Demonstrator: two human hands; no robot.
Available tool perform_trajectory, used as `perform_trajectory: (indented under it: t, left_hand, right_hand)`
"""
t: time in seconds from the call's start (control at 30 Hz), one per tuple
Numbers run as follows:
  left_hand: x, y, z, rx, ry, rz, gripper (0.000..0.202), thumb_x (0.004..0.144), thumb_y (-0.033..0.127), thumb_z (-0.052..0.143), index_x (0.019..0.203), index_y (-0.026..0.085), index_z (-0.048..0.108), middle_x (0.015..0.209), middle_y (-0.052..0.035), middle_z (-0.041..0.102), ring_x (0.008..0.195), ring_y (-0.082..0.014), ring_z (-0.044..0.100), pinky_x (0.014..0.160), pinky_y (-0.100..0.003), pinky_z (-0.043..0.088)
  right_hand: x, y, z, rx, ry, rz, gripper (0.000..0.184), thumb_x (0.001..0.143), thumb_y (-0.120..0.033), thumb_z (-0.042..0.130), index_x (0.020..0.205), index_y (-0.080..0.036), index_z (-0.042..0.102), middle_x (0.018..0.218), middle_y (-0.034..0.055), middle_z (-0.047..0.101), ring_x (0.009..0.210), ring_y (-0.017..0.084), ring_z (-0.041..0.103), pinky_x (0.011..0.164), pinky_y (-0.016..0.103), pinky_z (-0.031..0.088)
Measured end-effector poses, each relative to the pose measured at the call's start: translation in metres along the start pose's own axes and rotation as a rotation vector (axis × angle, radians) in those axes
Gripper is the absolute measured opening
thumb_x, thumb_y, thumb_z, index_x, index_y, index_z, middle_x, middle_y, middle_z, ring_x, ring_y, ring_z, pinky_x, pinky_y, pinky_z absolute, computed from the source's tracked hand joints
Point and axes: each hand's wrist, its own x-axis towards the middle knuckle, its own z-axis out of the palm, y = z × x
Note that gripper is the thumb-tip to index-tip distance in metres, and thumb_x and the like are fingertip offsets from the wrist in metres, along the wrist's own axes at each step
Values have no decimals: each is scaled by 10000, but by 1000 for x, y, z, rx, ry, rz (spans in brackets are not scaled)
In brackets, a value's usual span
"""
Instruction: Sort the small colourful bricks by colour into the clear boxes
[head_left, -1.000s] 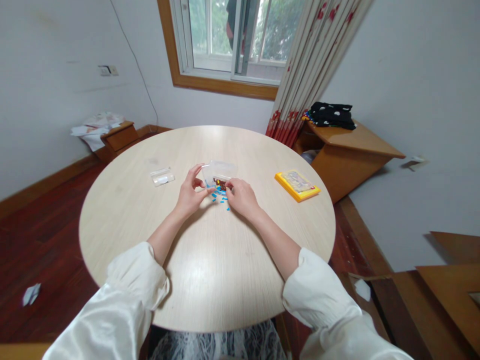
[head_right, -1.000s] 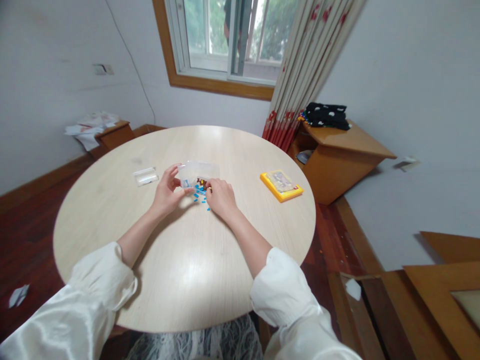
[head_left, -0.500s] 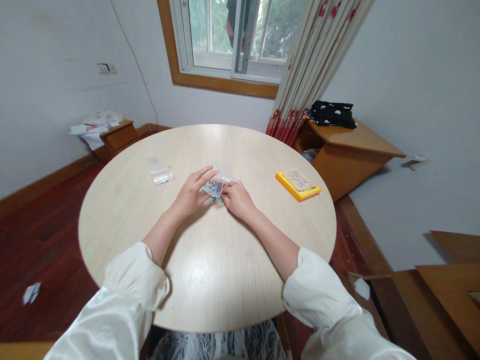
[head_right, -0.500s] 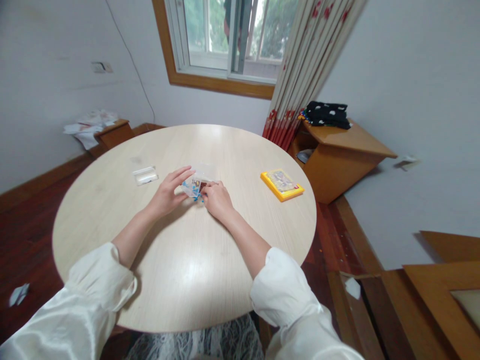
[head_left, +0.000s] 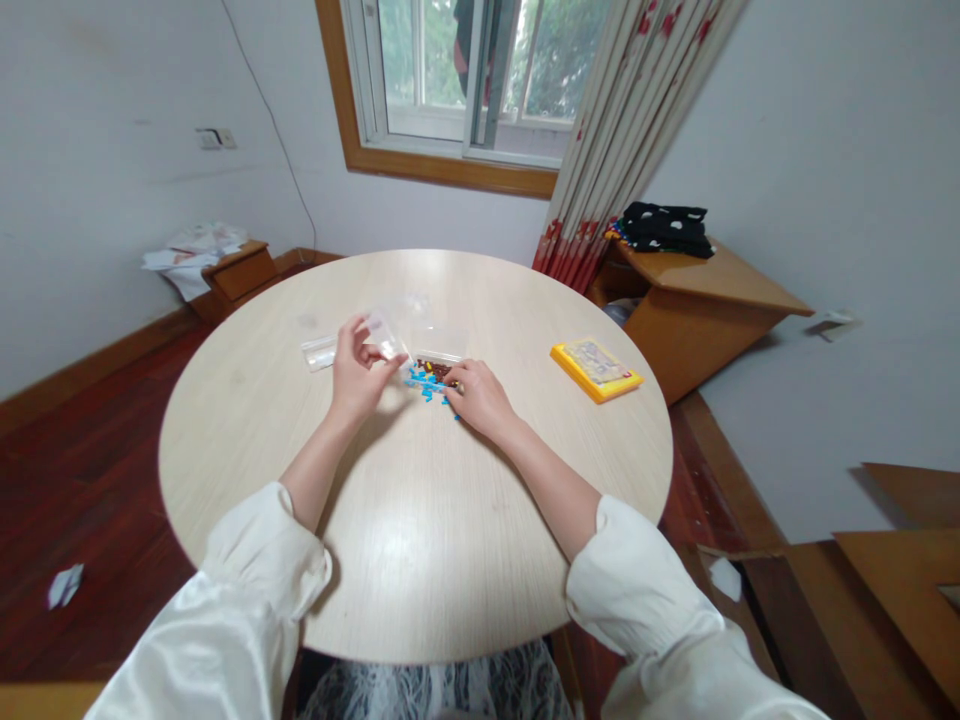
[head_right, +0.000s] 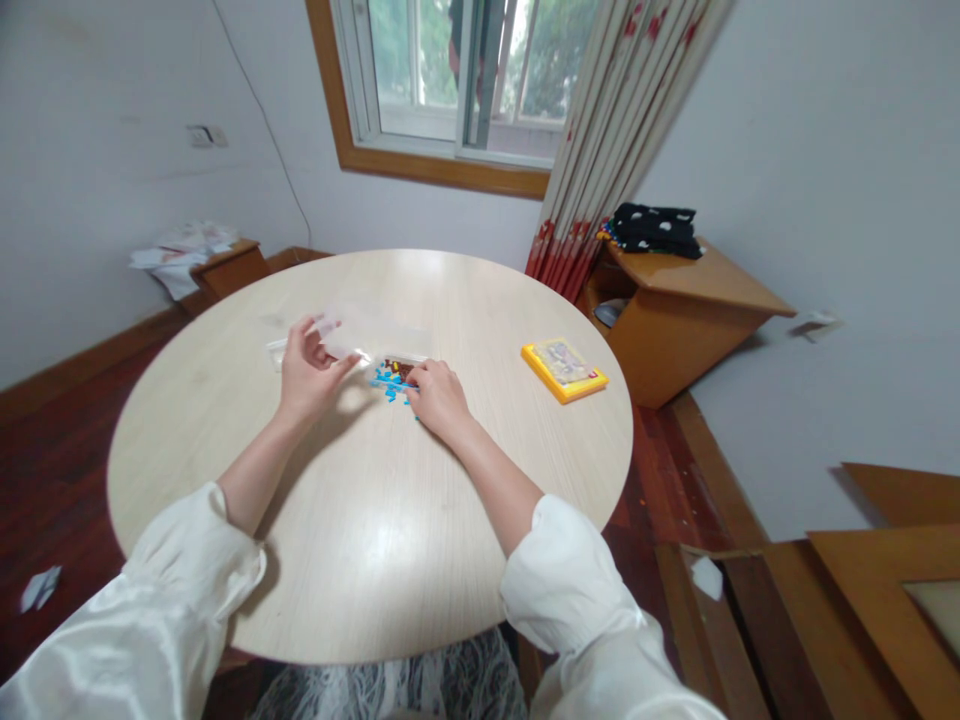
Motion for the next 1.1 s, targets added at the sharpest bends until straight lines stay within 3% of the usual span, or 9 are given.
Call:
perform_trajectory:
  t: [0.13, 0.23, 0.37, 0.6, 0.83, 1.1]
  left_hand:
    - [12, -10, -12, -234, 152, -147, 701, 559, 383, 770, 1139, 303, 384, 980, -16, 583, 835, -126, 593, 714, -237, 467]
    - [16, -15, -18, -317, 151, -210, 682, 551, 367, 760, 1111, 331, 371, 897, 32, 576, 753, -101, 603, 733, -261, 480]
    - [16, -14, -20, -366, 130, -250, 594, 576, 350, 733, 1060, 329, 389, 917, 34, 586, 731, -98, 612, 772, -295, 498]
    - [17, -11, -22, -447, 204, -351, 561, 640, 228, 677, 1093, 309, 356, 836, 41, 600, 649, -86, 618, 724, -261, 517]
    - [16, -15, -25, -418, 145, -369, 606, 635, 229, 678, 1120, 329, 330, 886, 45, 600, 666, -77, 621, 756, -264, 513]
    - [9, -9, -20, -386, 26, -442, 799, 619, 159, 693, 1244, 330, 225, 946, 7, 601, 736, -113, 657, 821, -332, 507]
  right_hand:
    - [2, 5, 1, -58, -8, 11, 111, 823, -133, 540, 800, -155, 647, 909, 88, 621, 904, 194, 521, 816, 319, 409]
    - [3, 11, 0, -52, 42, 3, 123, 838, -120, 504, 823, -155, 621, 904, 89, 604, 901, 198, 503, 818, 319, 405]
    - [5, 18, -4, -14, 179, -18, 157, 856, -120, 455, 840, -171, 603, 915, 89, 596, 909, 214, 482, 814, 331, 404]
    - [7, 25, -6, -63, 204, -36, 155, 858, -120, 449, 847, -159, 599, 924, 103, 598, 913, 221, 474, 795, 320, 390]
    - [6, 24, -8, -167, 194, -44, 140, 875, -164, 469, 837, -169, 604, 907, 91, 621, 899, 225, 483, 763, 333, 339]
    - [7, 34, -1, -222, 135, -26, 96, 853, -191, 543, 803, -181, 623, 910, 66, 654, 941, 229, 501, 786, 343, 333]
